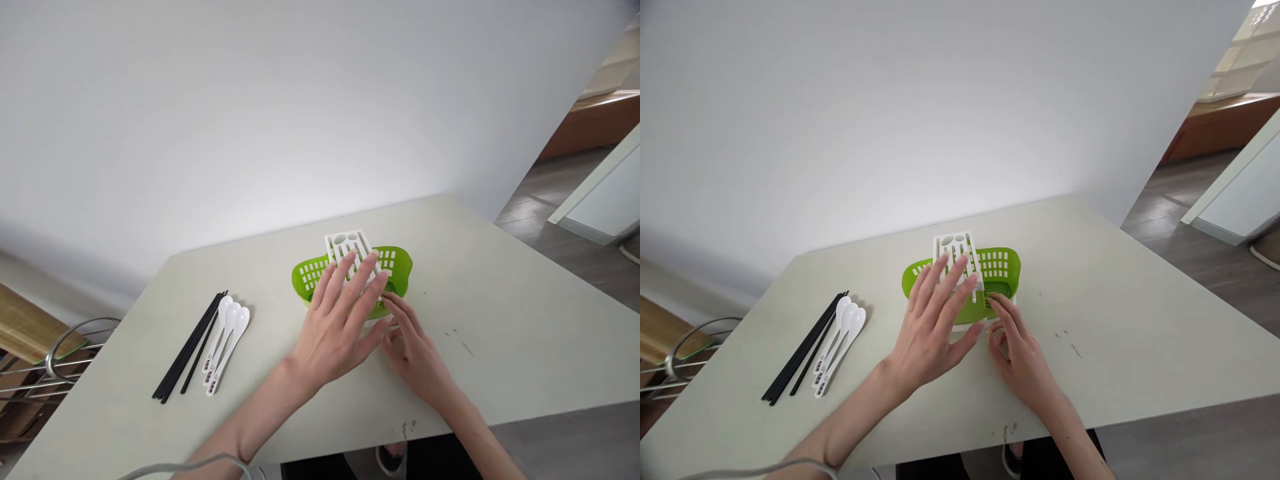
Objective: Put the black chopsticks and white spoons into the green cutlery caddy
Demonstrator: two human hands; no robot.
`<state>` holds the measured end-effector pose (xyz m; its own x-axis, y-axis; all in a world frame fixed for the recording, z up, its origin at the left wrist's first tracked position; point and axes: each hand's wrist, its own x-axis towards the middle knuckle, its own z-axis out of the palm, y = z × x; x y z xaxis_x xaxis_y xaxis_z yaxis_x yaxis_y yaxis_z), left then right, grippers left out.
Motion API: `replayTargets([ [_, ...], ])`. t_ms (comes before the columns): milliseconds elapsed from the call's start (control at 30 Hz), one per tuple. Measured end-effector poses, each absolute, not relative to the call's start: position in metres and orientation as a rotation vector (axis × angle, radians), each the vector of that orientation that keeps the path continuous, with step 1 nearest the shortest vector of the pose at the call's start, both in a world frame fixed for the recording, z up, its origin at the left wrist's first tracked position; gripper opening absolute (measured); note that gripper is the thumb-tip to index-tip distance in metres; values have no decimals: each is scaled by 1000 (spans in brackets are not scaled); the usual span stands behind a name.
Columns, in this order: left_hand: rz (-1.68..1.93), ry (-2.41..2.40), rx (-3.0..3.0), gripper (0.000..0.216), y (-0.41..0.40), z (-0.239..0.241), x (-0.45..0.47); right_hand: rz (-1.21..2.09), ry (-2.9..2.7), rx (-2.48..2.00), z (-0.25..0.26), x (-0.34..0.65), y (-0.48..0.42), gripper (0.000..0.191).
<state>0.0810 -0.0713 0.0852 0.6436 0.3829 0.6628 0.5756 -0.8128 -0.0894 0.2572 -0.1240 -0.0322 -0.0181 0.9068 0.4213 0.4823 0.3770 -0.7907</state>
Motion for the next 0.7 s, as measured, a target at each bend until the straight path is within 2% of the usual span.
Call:
replayTargets([
  [167,-951,-789,-2603,63,-58,87,87,534,-1624,-1233,-29,256,-125,58],
  [367,-1054,-890,-2507,45,-38,86,65,383,-1314,-1292,-25,258,-125,54],
  [700,-1038,-1347,-2188,32,26,90,-36,522,-1337,-1396,-35,258,-122,47],
])
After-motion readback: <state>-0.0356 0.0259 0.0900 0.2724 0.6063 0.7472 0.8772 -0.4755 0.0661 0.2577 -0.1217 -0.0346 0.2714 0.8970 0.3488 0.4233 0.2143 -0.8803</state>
